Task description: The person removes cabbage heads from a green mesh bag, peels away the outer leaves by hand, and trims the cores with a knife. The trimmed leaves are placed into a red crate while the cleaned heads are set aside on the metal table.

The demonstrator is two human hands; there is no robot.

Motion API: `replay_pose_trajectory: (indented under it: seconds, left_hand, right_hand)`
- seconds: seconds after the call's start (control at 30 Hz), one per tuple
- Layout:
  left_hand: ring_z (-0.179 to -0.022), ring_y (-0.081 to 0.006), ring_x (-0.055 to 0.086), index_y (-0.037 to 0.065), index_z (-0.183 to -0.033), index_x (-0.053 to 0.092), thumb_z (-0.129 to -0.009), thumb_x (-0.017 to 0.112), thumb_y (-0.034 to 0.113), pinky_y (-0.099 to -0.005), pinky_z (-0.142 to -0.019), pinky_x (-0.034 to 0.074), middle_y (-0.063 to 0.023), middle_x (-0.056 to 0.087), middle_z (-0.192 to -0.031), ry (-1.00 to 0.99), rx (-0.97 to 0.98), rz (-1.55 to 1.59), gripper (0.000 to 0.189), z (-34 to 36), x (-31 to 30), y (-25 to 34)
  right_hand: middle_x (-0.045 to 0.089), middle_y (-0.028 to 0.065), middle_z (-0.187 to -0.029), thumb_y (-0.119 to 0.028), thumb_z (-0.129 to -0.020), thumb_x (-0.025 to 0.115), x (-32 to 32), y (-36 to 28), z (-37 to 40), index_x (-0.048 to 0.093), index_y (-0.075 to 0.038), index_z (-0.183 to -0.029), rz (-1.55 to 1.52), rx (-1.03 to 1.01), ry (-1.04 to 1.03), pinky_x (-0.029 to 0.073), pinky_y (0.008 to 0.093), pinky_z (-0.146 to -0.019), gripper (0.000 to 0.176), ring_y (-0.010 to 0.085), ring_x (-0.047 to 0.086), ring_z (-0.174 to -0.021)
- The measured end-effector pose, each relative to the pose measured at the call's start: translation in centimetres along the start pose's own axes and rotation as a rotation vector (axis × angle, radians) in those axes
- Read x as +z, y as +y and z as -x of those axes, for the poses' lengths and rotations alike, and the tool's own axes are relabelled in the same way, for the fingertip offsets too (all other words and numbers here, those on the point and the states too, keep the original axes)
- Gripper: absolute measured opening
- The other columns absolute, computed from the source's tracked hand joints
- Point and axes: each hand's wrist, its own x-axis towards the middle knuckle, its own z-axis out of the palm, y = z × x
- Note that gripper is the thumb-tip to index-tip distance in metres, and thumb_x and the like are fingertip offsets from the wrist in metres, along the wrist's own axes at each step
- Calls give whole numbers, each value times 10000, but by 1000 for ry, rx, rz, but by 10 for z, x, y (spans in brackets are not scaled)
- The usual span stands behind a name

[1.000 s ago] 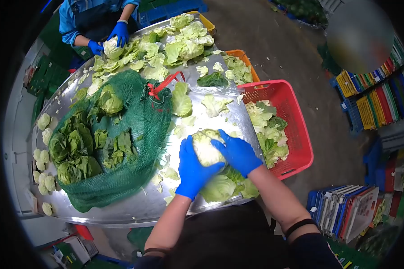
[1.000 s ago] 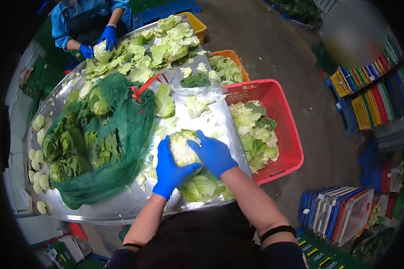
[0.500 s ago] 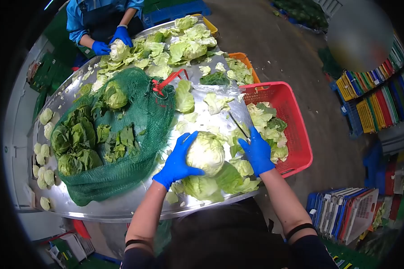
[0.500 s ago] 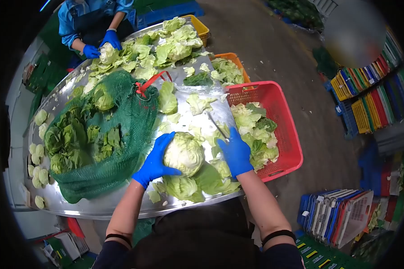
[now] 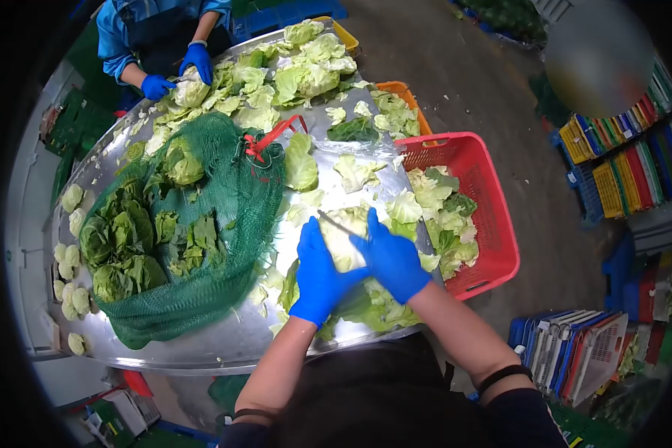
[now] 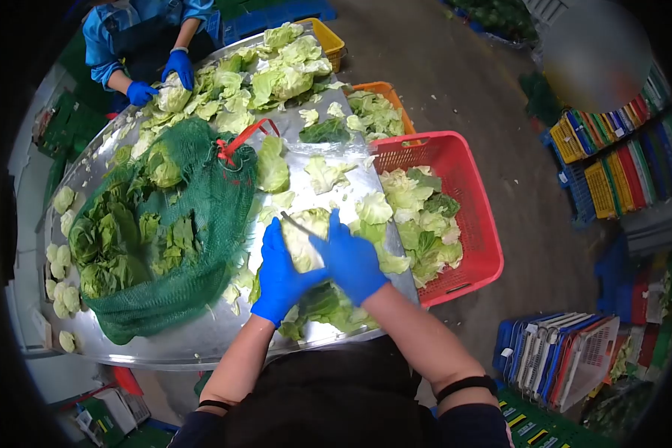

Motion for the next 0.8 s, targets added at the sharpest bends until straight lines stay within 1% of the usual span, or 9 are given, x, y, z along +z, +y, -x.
replay_pose_trajectory:
  seconds: [0.07,0.27,0.37,0.4,0.47,0.57,0.6,0.67,0.8]
  left_hand:
    - [-1316,-443,265,-50,-1437,118,-545,855,465,-466,-1091,268,-299,214,-1444,-5,40,-18,1267,2,6,-3]
    - [-1347,-407,243,-26,-1450,116,-527,878,375,-441,-1116,240,-258,212,-1463,-33,188,41,1263,18,-6,-24]
    - [-1372,-366,229,-15,-1459,102,-508,891,357,-428,-1132,217,-231,207,-1476,-107,199,148,1290,27,-25,-50]
    - [-1377,-355,229,-12,-1462,99,-506,890,357,-421,-1138,206,-225,201,-1483,-146,223,170,1294,28,-30,-56]
    - [-1389,-361,212,12,-1472,112,-512,872,319,-410,-1139,201,-228,174,-1501,-173,235,193,1261,23,-37,-63]
    - [-1397,-354,212,64,-1460,238,-520,762,142,-400,-1139,213,-206,177,-1518,-385,434,147,1079,4,-53,-41]
    - [-1397,-354,212,64,-1460,238,-520,762,142,-400,-1139,213,-206,177,-1518,-388,436,148,1079,5,-50,-42]
    - [-1395,-360,213,43,-1453,245,-556,693,115,-408,-1139,206,-212,192,-1511,-211,356,174,1004,5,-41,-48]
    - [-1376,-390,219,-27,-1439,190,-648,792,296,-441,-1134,199,-255,215,-1478,42,170,353,1045,31,11,-54]
  right_hand:
    - [645,242,-935,-460,-926,454,1,21,-31,554,-17,-1182,-361,164,18,505,439,-740,522,384,631,-866]
    - [651,237,-950,-503,-848,574,45,70,-45,555,16,-1150,-325,205,97,502,445,-747,601,392,641,-826]
    - [635,228,-1041,-378,-805,682,78,99,-31,510,5,-1212,-957,551,43,522,414,-691,584,336,659,-816]
    - [635,228,-1041,-378,-805,682,71,92,-26,510,5,-1212,-951,548,36,522,414,-691,584,336,659,-816]
    - [631,200,-1084,-390,-802,682,30,57,-8,453,-60,-1314,-180,419,201,524,402,-702,651,314,656,-826]
    - [658,178,-1051,-388,-828,670,-11,8,0,326,-107,-1425,-377,-72,383,508,366,-767,744,271,653,-905]
    - [623,148,-1153,-452,-799,670,-2,9,-4,411,-143,-1390,-498,-112,197,508,399,-765,715,303,650,-866]
    - [647,170,-1073,-498,-797,654,3,20,-6,520,-98,-1305,-584,-43,-34,505,387,-761,660,302,651,-852]
    - [661,190,-986,-529,-794,642,7,21,1,591,-52,-1217,-640,161,83,501,380,-759,640,302,652,-839]
